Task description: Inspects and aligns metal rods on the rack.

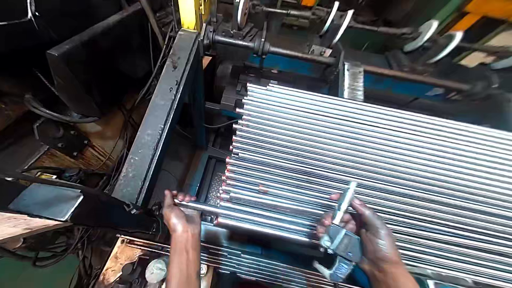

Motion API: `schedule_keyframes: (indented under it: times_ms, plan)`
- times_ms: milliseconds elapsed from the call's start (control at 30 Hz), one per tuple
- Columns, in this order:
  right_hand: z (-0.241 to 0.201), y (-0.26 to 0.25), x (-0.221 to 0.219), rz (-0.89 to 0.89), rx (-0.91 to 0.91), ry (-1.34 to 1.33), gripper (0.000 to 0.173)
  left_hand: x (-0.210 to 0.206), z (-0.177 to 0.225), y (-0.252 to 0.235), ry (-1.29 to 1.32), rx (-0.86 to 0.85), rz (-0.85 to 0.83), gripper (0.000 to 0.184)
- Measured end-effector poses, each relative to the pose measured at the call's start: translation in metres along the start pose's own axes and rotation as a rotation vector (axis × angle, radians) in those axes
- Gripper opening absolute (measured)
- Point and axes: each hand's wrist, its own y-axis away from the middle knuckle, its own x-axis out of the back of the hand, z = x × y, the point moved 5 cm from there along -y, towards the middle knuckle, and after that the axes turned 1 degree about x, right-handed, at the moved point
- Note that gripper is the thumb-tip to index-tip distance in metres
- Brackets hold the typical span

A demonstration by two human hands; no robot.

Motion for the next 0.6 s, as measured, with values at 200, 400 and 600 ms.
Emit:
schedule_keyframes:
  times_ms: [200, 400, 600]
  plan:
    - [0.037, -0.033, -0.111, -0.133, 0.031, 0.12, 0.043, 0.042, -0.018, 0.006, -0.264, 0.078, -0.241, 0.029]
    - [0.07, -0.052, -0.196, -0.202, 0.081, 0.245, 0.045, 0.054, -0.018, 0.004, -0.342, 0.066, -0.217, 0.027]
    - [0.077, -0.068, -0.224, -0.12, 0.082, 0.257, 0.039, 0.047, -0.032, -0.012, -0.089, -0.149, -0.386, 0.027]
